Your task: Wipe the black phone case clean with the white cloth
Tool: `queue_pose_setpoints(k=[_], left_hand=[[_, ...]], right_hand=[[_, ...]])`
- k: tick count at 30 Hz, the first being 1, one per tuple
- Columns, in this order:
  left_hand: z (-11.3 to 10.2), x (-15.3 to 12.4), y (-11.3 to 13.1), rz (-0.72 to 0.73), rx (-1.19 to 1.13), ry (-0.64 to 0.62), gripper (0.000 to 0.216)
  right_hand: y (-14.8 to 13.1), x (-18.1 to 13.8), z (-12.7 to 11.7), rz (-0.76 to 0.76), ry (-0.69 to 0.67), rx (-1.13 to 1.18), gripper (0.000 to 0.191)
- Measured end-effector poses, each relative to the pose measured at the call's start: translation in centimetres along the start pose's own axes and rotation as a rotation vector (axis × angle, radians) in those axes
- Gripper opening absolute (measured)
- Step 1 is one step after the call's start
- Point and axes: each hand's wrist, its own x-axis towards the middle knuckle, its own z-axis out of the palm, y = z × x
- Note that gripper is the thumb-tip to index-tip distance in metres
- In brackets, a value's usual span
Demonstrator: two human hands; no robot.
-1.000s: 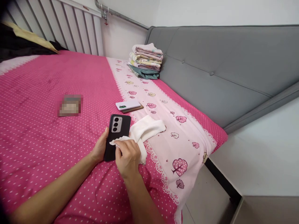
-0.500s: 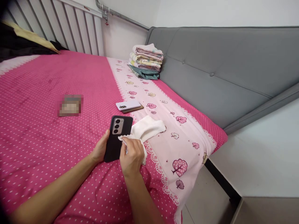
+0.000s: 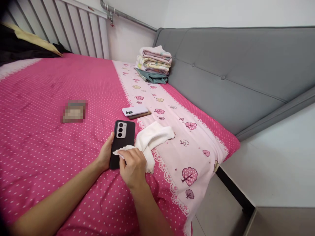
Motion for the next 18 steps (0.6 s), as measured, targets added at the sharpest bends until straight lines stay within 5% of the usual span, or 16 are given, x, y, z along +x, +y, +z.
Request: queue_pose_setpoints(k=[18], left_hand=[[-0.17, 0.16, 0.23, -0.015, -0.045, 0.033, 0.048]], right_hand=[[-0.37, -0.03, 0.14, -0.057, -0.057, 0.043, 0.022]])
